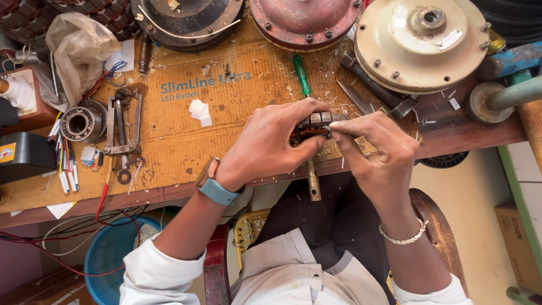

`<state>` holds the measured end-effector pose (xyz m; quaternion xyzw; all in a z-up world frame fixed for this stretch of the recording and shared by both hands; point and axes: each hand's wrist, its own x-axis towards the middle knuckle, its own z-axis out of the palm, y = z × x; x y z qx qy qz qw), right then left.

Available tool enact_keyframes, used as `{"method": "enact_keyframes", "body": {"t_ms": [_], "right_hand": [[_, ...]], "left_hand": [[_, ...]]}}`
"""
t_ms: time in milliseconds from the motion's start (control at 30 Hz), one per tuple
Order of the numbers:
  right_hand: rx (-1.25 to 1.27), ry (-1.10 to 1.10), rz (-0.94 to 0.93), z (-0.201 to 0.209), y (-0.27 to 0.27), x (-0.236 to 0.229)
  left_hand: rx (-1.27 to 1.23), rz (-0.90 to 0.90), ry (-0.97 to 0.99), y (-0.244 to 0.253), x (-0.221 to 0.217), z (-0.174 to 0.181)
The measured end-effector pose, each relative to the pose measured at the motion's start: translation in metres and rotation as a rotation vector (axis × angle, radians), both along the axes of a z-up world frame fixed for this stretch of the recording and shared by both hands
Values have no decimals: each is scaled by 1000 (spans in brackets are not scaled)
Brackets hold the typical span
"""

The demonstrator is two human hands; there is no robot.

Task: The person cuts small white paper strips with scissors, folds them, and inserts them into the slots of a motor armature. They use a green screwdriver to press the paper into place and repeat the process for multiple slots.

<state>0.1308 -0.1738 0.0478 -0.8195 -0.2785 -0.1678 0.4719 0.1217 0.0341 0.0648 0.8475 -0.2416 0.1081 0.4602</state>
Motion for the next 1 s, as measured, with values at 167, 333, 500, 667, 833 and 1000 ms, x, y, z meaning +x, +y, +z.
{"method": "enact_keyframes", "body": {"t_ms": [167, 333, 500, 667, 833, 1000], "right_hand": [[26, 11, -21, -3, 0, -7], [42, 7, 22, -7, 2, -5], [1, -19, 101, -7, -1, 5], [7, -33, 151, -5, -5, 10], [-2, -15, 153, -7, -11, 14], [-13, -58, 210, -2, -12, 22]], "left_hand": [[7, 47, 279, -1, -8, 8], [-71, 63, 279, 2, -12, 2], [1, 179, 486, 1, -13, 0], [-70, 187, 339, -11, -24, 3], [79, 310, 348, -23, -25, 5], [238, 366, 375, -31, -21, 16]]}}
